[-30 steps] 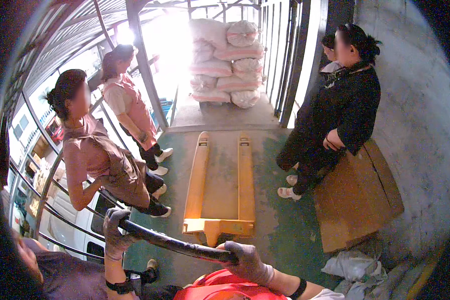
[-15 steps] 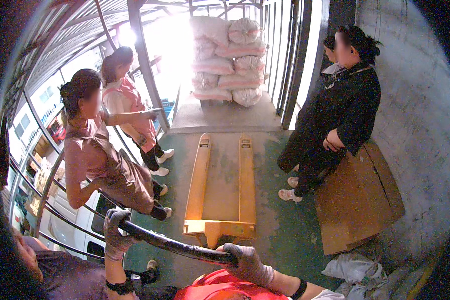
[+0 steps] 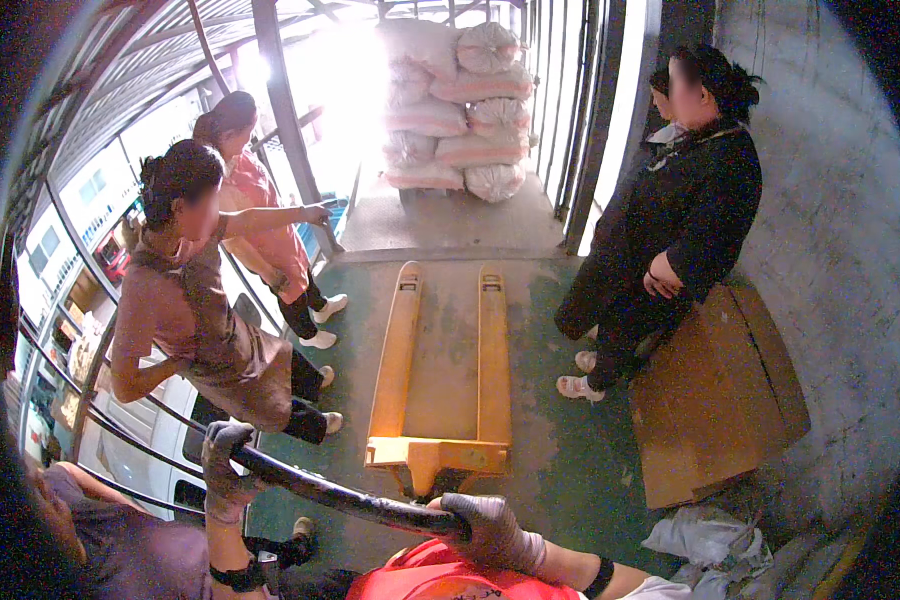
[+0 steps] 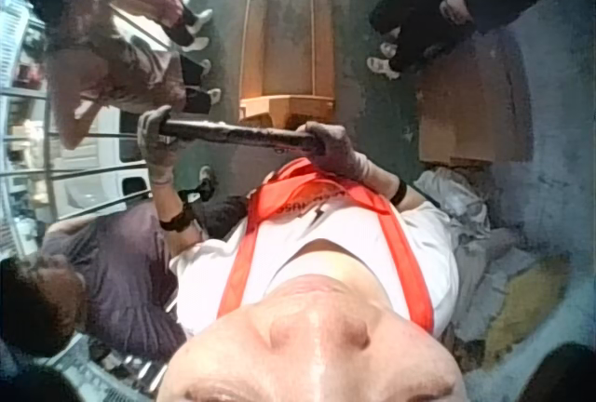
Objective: Moving a pallet jack loaded with sacks from a hallway into a freight elevator.
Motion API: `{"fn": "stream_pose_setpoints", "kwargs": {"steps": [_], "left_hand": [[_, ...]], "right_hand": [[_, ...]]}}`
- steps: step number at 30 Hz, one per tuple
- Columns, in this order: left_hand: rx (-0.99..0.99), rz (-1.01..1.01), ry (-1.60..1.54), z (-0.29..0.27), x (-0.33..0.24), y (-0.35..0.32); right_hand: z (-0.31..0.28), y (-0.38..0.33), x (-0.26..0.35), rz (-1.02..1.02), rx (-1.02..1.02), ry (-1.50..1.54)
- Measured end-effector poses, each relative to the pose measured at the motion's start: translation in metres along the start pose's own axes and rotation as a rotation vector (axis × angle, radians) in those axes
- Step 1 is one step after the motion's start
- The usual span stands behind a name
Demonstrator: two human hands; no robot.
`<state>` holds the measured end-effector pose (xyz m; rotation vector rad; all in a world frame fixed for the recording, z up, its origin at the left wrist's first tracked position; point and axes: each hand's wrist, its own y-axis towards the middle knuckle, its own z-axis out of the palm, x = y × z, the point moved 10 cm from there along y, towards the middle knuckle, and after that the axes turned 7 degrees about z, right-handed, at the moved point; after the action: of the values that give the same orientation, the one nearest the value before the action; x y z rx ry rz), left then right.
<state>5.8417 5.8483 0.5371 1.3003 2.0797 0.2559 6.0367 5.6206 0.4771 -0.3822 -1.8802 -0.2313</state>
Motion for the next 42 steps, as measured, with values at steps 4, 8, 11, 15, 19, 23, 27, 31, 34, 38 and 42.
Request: {"fn": "stream_pose_setpoints", "kwargs": {"steps": [4,8,11,15,19,23,27,31,34,38,42], "left_hand": [[0.015,-0.003,0.052,0.006,0.001,-0.007],[-0.020,-0.023,0.080,0.006,0.003,-0.013],[-0.027,-0.056,0.075,0.009,0.002,-0.020],[-0.048,-0.115,-0.024,0.011,0.008,-0.026],[-0.058,-0.093,0.006,0.017,0.008,-0.030],[-0.050,-0.053,0.011,0.018,0.000,-0.025],[-0.054,0.027,0.051,0.018,-0.003,-0.018],[-0.084,0.087,0.055,0.028,-0.007,-0.001],[-0.104,0.118,0.018,0.037,-0.007,0.018],[-0.189,0.138,0.082,0.058,0.012,0.038],[-0.120,0.043,-0.052,0.085,0.021,0.069]], "right_hand": [[-0.002,-0.003,-0.002,-0.020,-0.011,-0.020],[-0.005,0.000,-0.004,-0.029,-0.008,-0.051],[-0.009,-0.004,-0.007,-0.058,-0.021,-0.054],[-0.014,-0.004,-0.007,-0.075,-0.035,-0.066],[-0.014,-0.011,-0.015,-0.098,-0.086,-0.123],[-0.016,-0.013,-0.014,-0.099,-0.099,-0.171],[-0.020,-0.010,-0.013,-0.065,-0.161,-0.190],[-0.031,0.002,-0.021,-0.059,-0.252,-0.173],[-0.039,0.013,-0.035,0.033,-0.332,-0.133],[-0.059,0.034,-0.043,-0.018,-0.497,-0.257],[-0.078,0.071,-0.066,0.036,-0.511,-0.164]]}}
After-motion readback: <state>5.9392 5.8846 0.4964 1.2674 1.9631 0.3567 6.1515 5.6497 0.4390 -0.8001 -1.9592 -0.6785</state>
